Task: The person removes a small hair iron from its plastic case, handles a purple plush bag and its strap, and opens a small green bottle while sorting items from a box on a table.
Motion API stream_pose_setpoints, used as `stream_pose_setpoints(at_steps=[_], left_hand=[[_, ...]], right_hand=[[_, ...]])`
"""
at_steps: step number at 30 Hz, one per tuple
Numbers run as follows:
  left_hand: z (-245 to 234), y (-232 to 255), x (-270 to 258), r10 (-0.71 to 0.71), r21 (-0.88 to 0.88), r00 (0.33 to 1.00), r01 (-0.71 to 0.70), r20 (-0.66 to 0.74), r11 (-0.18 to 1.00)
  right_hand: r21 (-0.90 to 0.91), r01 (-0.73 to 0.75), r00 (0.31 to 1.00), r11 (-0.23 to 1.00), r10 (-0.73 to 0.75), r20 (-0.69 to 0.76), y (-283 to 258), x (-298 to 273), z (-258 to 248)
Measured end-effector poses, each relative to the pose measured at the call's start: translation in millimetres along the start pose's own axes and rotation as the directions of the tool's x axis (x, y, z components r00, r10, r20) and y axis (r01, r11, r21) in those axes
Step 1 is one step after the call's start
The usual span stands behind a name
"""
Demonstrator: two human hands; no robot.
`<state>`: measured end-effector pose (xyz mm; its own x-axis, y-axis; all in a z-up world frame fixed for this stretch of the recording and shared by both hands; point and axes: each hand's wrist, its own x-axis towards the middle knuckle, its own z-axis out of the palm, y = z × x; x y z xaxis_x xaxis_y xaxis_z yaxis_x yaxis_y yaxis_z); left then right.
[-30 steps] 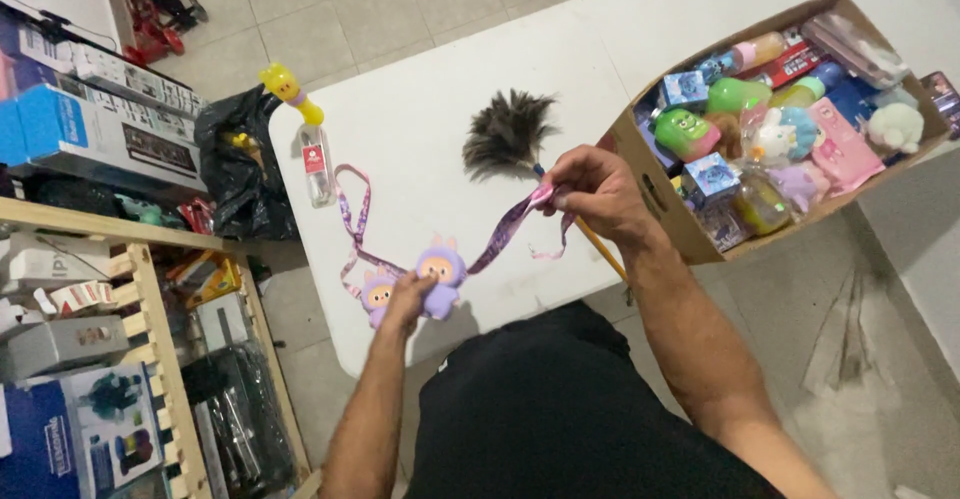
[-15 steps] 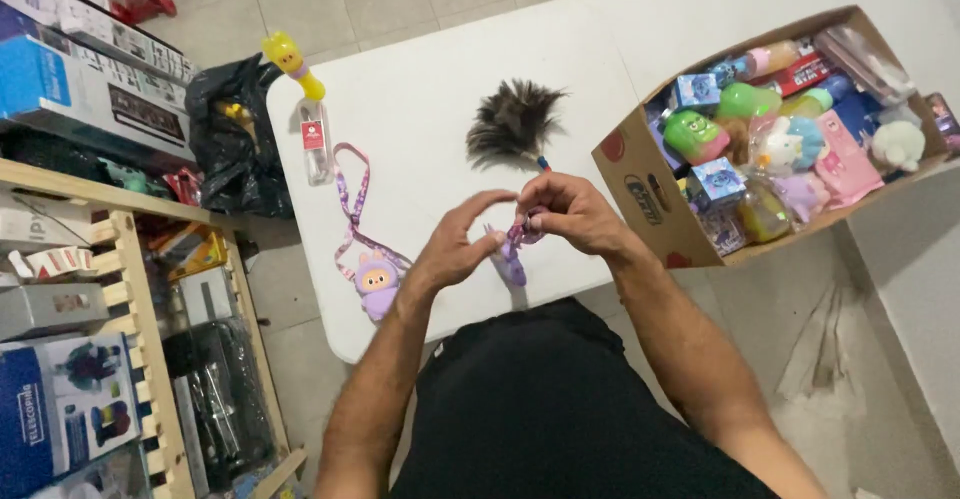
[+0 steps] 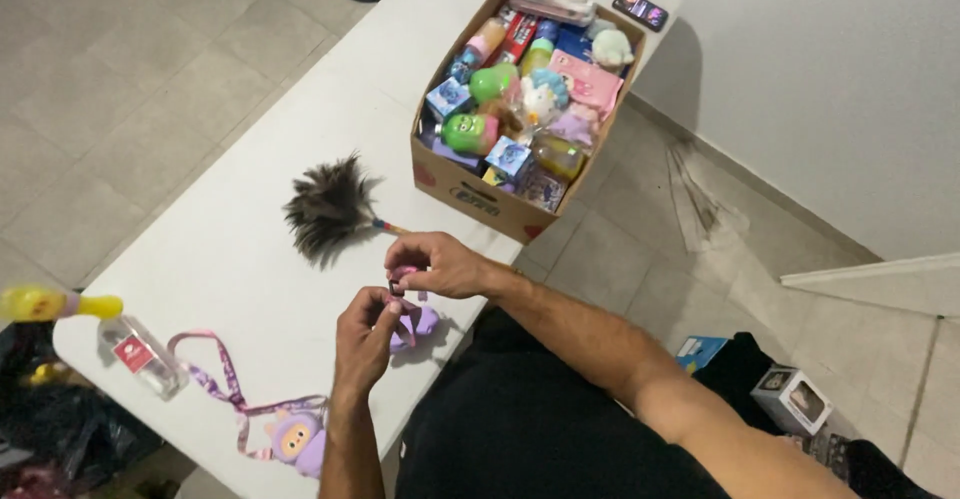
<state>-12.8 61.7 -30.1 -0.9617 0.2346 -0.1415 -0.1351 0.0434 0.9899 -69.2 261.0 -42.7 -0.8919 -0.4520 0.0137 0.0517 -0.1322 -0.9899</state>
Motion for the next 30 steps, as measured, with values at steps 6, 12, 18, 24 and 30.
stream_pose_setpoints(at_steps=[6, 12, 18, 24, 30], left_hand=[[18.9, -25.7, 24.9, 0.011, -0.093, 1.000, -0.011, 0.000, 0.996], [56.0, -60.9, 57.6, -0.032, -0.320, 0.985, -0.023, -0.167, 0.947], [121.7, -74.0, 115.3, -0.017, -0.277, 0.933, -0.089, -0.360, 0.957], [197.2, -83.1, 176.5, -0.255, -0.144, 0.759, 0.211, -0.598, 0.967], [257.4, -80.8, 203.2, -0.382, -0.102, 0.471, 0.517, -0.795, 0.850]], right_hand=[[-0.182, -0.045, 0.975, 0.982, 0.004, -0.221, -18.6, -18.6, -46.3], [-0.217, -0.051, 0.937, 0.975, -0.029, -0.349, -46.6, -38.3, -131.2], [-0.375, -0.057, 0.771, 0.925, -0.198, -0.605, -69.4, -64.9, -303.1], [-0.297, -0.129, 0.435, 0.946, -0.215, -0.875, -4.9, -79.0, -587.3], [-0.092, -0.424, 0.316, 0.901, 0.051, -0.947, 64.9, -72.2, -755.4]])
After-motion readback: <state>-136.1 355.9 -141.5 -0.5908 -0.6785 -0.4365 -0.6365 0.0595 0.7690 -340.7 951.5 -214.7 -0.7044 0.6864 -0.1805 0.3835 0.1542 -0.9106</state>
